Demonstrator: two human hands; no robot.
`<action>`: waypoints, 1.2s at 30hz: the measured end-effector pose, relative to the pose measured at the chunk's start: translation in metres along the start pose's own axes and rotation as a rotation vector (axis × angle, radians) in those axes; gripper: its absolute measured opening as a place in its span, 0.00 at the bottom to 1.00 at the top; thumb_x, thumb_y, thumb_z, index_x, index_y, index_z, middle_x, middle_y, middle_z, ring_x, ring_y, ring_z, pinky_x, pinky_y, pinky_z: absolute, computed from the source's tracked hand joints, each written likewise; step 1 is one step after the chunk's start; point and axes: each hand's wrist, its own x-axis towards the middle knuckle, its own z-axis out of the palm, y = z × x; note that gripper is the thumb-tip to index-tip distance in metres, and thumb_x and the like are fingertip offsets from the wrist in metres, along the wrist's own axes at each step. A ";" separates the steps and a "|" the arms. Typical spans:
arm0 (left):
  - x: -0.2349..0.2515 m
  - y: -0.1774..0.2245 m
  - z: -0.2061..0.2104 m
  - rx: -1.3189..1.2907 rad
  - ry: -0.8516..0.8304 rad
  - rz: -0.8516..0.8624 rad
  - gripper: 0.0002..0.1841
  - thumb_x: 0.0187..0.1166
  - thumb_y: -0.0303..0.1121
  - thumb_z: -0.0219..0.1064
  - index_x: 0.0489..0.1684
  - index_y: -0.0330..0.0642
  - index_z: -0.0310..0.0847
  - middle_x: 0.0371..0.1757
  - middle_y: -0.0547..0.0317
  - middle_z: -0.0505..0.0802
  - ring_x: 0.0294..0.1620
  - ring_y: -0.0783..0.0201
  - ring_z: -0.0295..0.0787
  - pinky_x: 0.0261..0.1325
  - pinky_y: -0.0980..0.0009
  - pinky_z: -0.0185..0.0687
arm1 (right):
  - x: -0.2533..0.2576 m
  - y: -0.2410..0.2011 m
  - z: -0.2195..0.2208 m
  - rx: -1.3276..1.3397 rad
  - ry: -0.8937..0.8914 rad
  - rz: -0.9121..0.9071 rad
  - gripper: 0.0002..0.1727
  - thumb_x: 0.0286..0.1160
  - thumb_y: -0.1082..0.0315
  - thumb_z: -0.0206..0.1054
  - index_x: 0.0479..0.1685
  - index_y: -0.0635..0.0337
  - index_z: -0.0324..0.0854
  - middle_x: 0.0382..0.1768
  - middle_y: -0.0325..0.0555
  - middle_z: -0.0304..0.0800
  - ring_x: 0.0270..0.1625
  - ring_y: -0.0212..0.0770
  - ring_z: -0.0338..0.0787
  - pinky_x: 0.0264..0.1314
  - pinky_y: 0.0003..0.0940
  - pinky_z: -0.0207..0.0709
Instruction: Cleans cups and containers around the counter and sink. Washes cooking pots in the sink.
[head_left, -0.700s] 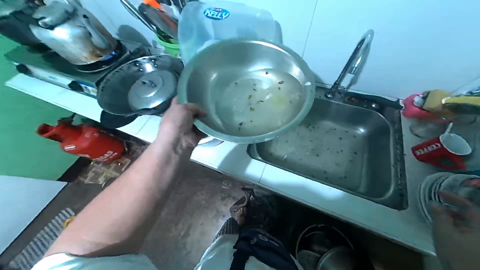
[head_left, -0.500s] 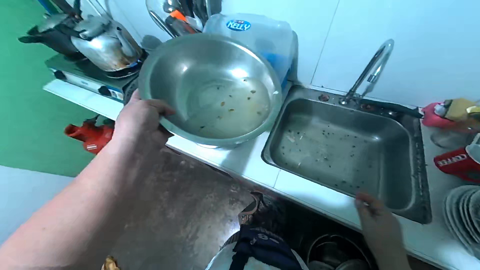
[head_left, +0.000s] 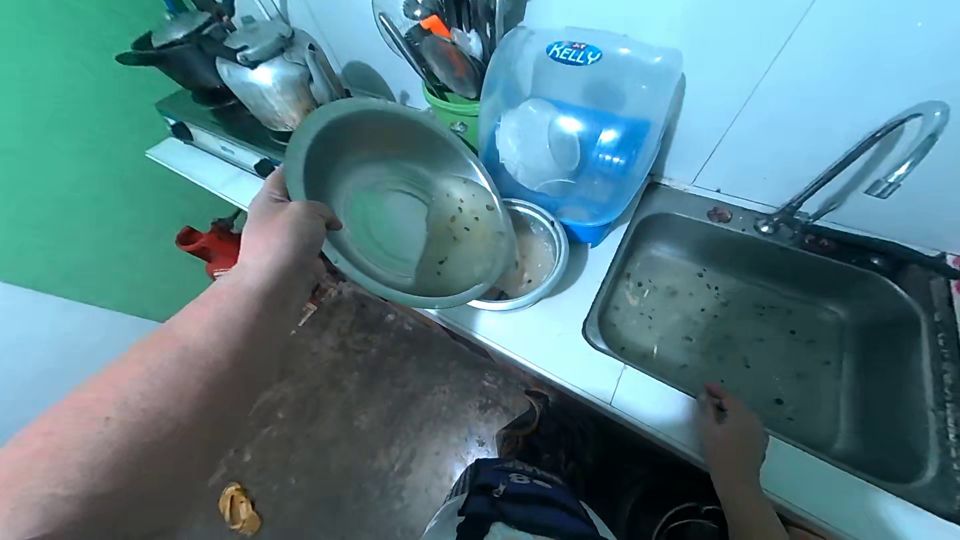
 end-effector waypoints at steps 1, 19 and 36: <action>0.005 0.000 0.001 0.024 -0.012 0.003 0.36 0.62 0.16 0.63 0.75 0.56 0.72 0.68 0.60 0.86 0.63 0.64 0.87 0.55 0.54 0.90 | -0.001 0.002 0.004 -0.023 0.019 -0.012 0.19 0.88 0.61 0.59 0.67 0.60 0.87 0.57 0.63 0.92 0.60 0.69 0.89 0.69 0.73 0.72; 0.029 0.024 0.020 0.265 -0.166 0.561 0.31 0.67 0.20 0.62 0.76 0.44 0.72 0.64 0.63 0.89 0.60 0.81 0.87 0.63 0.78 0.86 | -0.006 -0.007 0.013 -0.267 0.017 0.060 0.25 0.91 0.54 0.48 0.58 0.58 0.90 0.57 0.62 0.92 0.67 0.71 0.85 0.74 0.72 0.67; 0.004 0.008 0.024 0.212 -0.168 1.501 0.22 0.83 0.20 0.59 0.74 0.44 0.80 0.78 0.38 0.81 0.76 0.46 0.81 0.79 0.51 0.78 | 0.104 -0.245 0.052 0.061 -0.183 -0.475 0.23 0.89 0.59 0.58 0.79 0.54 0.78 0.78 0.55 0.79 0.80 0.64 0.74 0.81 0.63 0.68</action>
